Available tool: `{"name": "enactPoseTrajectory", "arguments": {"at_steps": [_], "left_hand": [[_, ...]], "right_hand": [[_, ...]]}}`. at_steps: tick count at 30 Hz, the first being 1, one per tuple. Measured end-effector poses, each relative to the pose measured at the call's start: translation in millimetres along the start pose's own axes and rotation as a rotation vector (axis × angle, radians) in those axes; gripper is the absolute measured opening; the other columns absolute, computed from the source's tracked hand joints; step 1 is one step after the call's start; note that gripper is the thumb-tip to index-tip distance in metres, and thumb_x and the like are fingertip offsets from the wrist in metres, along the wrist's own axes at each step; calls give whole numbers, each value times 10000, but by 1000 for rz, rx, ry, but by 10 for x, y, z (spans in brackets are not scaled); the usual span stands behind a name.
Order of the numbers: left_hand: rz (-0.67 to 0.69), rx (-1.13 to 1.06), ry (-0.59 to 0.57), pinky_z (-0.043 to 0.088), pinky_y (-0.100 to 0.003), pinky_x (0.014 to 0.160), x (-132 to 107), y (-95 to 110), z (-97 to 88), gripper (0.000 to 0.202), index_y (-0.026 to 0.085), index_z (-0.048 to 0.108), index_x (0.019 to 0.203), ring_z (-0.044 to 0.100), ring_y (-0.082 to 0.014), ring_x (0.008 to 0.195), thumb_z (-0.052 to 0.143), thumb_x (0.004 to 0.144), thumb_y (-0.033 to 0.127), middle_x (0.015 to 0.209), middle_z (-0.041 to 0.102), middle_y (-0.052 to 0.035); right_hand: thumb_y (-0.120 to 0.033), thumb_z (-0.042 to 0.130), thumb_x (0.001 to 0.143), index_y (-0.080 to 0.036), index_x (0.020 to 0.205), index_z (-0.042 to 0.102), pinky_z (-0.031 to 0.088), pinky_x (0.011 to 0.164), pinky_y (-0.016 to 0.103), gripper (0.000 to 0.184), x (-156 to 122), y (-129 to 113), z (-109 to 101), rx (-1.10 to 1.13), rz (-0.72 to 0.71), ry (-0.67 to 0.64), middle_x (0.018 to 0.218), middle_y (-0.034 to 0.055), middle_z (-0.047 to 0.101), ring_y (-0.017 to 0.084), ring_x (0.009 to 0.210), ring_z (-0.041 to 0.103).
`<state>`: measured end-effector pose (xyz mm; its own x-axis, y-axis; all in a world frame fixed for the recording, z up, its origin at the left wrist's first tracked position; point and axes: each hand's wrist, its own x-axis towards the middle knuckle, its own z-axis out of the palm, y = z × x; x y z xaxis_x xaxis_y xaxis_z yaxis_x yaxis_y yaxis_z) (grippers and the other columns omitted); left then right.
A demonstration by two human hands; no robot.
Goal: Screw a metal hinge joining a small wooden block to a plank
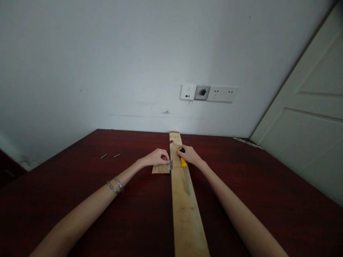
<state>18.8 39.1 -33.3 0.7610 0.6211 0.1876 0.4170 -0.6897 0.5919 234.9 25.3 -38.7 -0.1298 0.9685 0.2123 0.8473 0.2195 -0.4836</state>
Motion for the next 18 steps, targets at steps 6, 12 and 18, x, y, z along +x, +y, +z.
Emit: {"name": "enactPoseTrajectory", "arguments": {"at_steps": [6,12,18], "left_hand": [[-31,-26,7,405,-190,608,4,-46,16,117,121,683,762,535,-109,664,660,693,213,721,577,-8],[-49,-100,7,411,-193,608,8,-87,32,158,116,683,762,541,-107,654,669,691,256,722,592,-14],[-61,-126,-11,409,-184,594,12,-116,45,144,117,678,782,539,-101,644,660,686,223,717,600,-7]], "right_hand": [[-322,525,794,-149,1037,645,419,781,238,321,5,-1,-4,0,1,-1,1025,107,683,217,942,618],[-311,534,799,-164,1017,655,422,748,234,289,-16,-15,-16,7,7,7,964,85,697,206,876,627],[-306,544,795,-170,1005,658,420,736,231,275,-23,-25,-28,9,10,11,930,74,702,202,851,627]]}}
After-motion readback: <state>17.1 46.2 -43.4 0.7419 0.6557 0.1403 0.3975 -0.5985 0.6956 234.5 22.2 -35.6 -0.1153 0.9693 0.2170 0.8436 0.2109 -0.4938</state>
